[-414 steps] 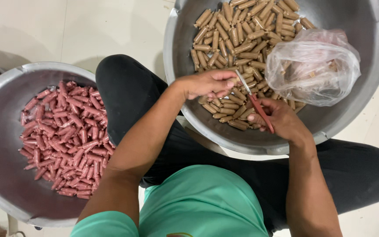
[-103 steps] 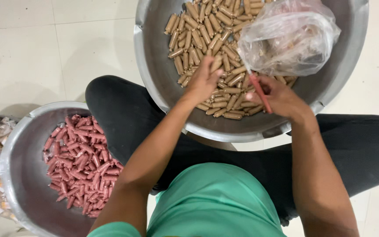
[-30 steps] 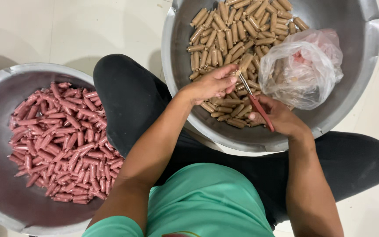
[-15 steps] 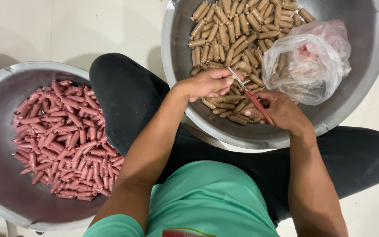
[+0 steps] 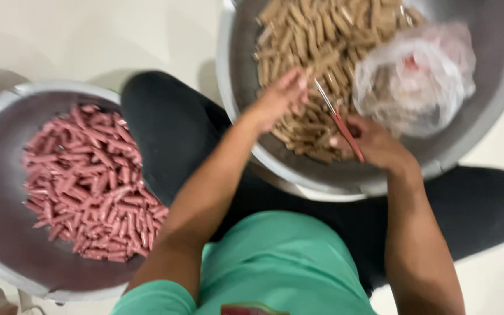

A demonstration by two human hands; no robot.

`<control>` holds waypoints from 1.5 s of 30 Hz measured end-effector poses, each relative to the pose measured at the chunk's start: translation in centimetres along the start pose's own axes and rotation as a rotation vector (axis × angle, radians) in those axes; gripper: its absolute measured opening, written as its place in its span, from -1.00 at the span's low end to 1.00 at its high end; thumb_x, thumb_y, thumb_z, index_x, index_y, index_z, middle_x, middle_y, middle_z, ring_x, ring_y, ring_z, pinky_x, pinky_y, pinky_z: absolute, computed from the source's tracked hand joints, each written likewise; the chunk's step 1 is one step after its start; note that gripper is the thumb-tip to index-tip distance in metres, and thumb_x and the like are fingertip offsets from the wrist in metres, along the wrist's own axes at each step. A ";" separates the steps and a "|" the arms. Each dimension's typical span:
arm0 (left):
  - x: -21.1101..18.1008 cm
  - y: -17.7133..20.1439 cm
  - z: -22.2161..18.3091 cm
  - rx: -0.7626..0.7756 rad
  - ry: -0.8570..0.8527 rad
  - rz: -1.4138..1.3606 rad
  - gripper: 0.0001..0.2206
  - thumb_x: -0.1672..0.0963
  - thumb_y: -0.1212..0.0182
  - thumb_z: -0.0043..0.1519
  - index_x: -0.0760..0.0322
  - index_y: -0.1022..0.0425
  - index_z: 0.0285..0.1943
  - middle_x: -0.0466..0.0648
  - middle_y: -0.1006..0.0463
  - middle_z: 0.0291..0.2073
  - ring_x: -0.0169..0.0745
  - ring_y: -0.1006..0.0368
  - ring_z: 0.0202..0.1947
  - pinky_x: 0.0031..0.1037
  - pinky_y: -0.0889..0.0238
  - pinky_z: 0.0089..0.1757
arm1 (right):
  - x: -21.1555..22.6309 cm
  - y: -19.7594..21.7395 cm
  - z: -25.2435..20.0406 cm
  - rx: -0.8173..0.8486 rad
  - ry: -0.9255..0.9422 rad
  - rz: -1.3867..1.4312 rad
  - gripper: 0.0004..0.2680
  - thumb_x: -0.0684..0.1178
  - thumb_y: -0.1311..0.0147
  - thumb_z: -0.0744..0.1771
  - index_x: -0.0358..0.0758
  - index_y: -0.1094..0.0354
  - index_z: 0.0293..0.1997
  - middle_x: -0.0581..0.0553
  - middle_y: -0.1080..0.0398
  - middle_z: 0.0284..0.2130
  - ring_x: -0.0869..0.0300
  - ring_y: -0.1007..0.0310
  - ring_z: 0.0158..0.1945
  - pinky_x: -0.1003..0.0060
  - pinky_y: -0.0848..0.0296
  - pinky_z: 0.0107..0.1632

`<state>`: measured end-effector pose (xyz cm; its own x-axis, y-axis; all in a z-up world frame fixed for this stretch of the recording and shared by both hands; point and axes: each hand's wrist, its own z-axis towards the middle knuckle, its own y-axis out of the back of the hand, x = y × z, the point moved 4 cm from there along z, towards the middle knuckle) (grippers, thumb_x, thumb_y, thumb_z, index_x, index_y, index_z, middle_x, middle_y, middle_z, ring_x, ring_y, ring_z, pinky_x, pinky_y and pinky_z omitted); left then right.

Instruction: The person sits cross-legged on the floor and uses scissors to cut small brown sausages from a large metal bowl into smaller pieces. The cut pieces are placed into a second metal bowl to the left. The person handles the sausages one at a time, cutting them repeatedly throughout the clip.

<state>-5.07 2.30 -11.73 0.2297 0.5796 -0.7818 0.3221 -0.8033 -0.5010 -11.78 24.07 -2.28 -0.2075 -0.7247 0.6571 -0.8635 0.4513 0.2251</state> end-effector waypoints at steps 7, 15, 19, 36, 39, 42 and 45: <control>-5.0 -1.0 -2.0 0.267 -0.009 0.116 -0.66 0.13 0.05 0.46 0.24 -0.22 0.41 -0.13 -0.37 -0.49 -0.53 -0.20 -0.62 -0.68 -0.27 -0.50 | 1.2 0.1 0.7 0.032 0.089 0.004 -0.59 0.05 -0.40 0.23 -0.19 -0.44 0.16 -0.24 -0.44 -0.31 0.08 -0.42 -0.25 0.20 -0.53 -0.19; -3.2 -0.7 -2.3 0.381 0.044 0.218 -0.67 0.11 0.03 0.45 0.17 -0.31 0.39 -0.16 -0.38 -0.52 -0.57 -0.20 -0.61 -0.72 -0.26 -0.51 | 2.9 -0.6 0.1 0.020 0.132 0.040 -0.67 -0.01 -0.43 0.23 -0.24 -0.47 0.03 -0.21 -0.48 -0.39 0.17 -0.44 -0.38 0.29 -0.55 -0.31; -8.2 -1.8 -4.3 0.329 0.123 0.184 -0.63 0.12 0.02 0.43 0.22 -0.28 0.44 -0.14 -0.42 -0.52 -0.52 -0.20 -0.64 -0.70 -0.24 -0.54 | 1.4 -0.2 0.7 -0.004 0.113 0.117 -0.74 -0.06 -0.43 0.23 -0.34 -0.46 -0.12 -0.23 -0.45 -0.46 0.17 -0.45 -0.46 0.28 -0.60 -0.39; -4.8 -1.5 -1.5 0.202 -0.111 0.152 -0.65 0.14 -0.01 0.44 0.24 -0.22 0.41 -0.10 -0.48 -0.49 -0.44 -0.30 -0.66 -0.65 -0.19 -0.49 | 2.2 -0.2 0.4 0.020 0.112 -0.065 -0.52 0.20 -0.39 0.20 -0.27 -0.45 0.13 -0.37 -0.49 -0.26 -0.04 -0.47 -0.20 0.09 -0.48 -0.12; -3.3 -1.4 -1.9 0.309 -0.050 0.148 -0.66 0.16 0.00 0.44 0.29 -0.22 0.40 -0.12 -0.42 -0.49 -0.49 -0.23 -0.65 -0.70 -0.10 -0.49 | 1.9 -0.3 0.2 0.027 0.145 -0.012 -0.60 0.11 -0.39 0.24 -0.28 -0.44 0.09 -0.27 -0.45 -0.30 0.04 -0.42 -0.22 0.19 -0.46 -0.13; -4.2 -1.7 -2.3 0.374 -0.006 0.163 -0.62 0.14 -0.03 0.44 0.28 -0.19 0.44 -0.14 -0.44 -0.47 -0.52 -0.22 -0.63 -0.73 -0.10 -0.48 | 2.8 -0.1 0.1 0.035 0.146 0.005 -0.67 0.04 -0.39 0.25 -0.24 -0.45 0.04 -0.22 -0.45 -0.35 0.09 -0.44 -0.29 0.24 -0.51 -0.23; -4.1 -1.8 -2.6 0.422 -0.013 0.129 -0.68 0.12 -0.02 0.44 0.25 -0.28 0.37 -0.11 -0.41 -0.48 -0.50 -0.23 -0.63 -0.72 -0.07 -0.52 | 3.0 -0.5 0.1 0.054 0.133 0.045 -0.69 0.01 -0.40 0.25 -0.23 -0.46 0.01 -0.18 -0.45 -0.37 0.14 -0.44 -0.32 0.30 -0.53 -0.26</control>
<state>-4.20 1.78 -6.65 0.2314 0.4715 -0.8510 -0.1126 -0.8558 -0.5048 -12.02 21.63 -0.50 -0.1870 -0.6271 0.7561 -0.8790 0.4506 0.1563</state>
